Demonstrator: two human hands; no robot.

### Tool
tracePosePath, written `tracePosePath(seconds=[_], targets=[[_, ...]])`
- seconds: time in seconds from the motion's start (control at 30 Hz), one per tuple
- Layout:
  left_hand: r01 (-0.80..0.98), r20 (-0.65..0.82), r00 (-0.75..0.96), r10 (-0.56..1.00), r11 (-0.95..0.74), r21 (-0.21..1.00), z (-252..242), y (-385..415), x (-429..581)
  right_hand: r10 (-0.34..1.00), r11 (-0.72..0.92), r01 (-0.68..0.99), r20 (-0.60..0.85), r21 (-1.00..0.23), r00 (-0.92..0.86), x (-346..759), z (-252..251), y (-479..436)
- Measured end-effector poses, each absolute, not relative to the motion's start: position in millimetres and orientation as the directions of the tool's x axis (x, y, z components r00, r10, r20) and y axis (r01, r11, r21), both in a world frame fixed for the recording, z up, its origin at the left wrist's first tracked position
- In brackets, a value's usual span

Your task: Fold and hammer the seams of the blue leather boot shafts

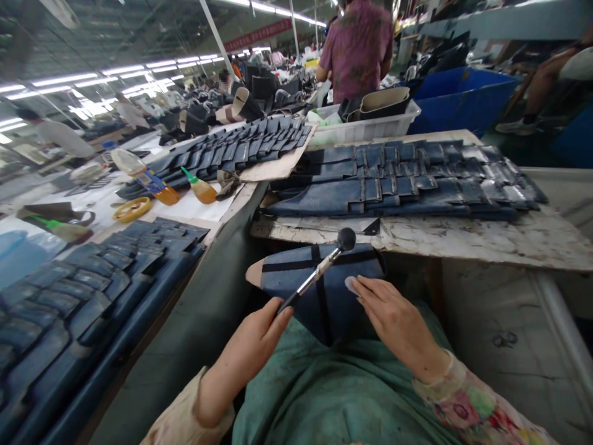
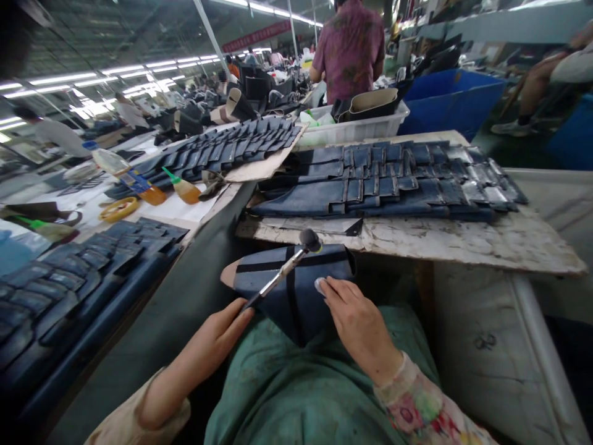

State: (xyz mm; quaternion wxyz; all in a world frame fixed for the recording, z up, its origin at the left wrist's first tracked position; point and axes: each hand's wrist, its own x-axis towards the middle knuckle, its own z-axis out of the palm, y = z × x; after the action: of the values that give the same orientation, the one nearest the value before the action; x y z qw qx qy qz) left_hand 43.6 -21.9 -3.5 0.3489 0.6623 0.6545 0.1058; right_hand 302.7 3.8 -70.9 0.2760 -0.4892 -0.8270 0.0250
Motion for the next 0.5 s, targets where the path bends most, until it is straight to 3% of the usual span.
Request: tracePosePath(seconds=[0.17, 0.3, 0.5], targets=[[0.808, -0.365, -0.013, 0.931, 0.225, 0.545, 0.1, -43.7, 8.4, 0.820, 0.523, 0.798, 0.430, -0.298, -0.377, 304.4, -75.4, 3.9], [0.804, -0.300, -0.131, 0.945, 0.278, 0.525, -3.7, -58.2, -17.5, 0.809, 0.540, 0.790, 0.438, -0.292, -0.391, 305.7, -76.8, 4.0], [0.893, -0.317, -0.174, 0.932, 0.285, 0.348, -0.3, -46.9, -40.6, 0.803, 0.555, 0.765, 0.450, -0.326, -0.391, 305.6, -74.5, 7.0]])
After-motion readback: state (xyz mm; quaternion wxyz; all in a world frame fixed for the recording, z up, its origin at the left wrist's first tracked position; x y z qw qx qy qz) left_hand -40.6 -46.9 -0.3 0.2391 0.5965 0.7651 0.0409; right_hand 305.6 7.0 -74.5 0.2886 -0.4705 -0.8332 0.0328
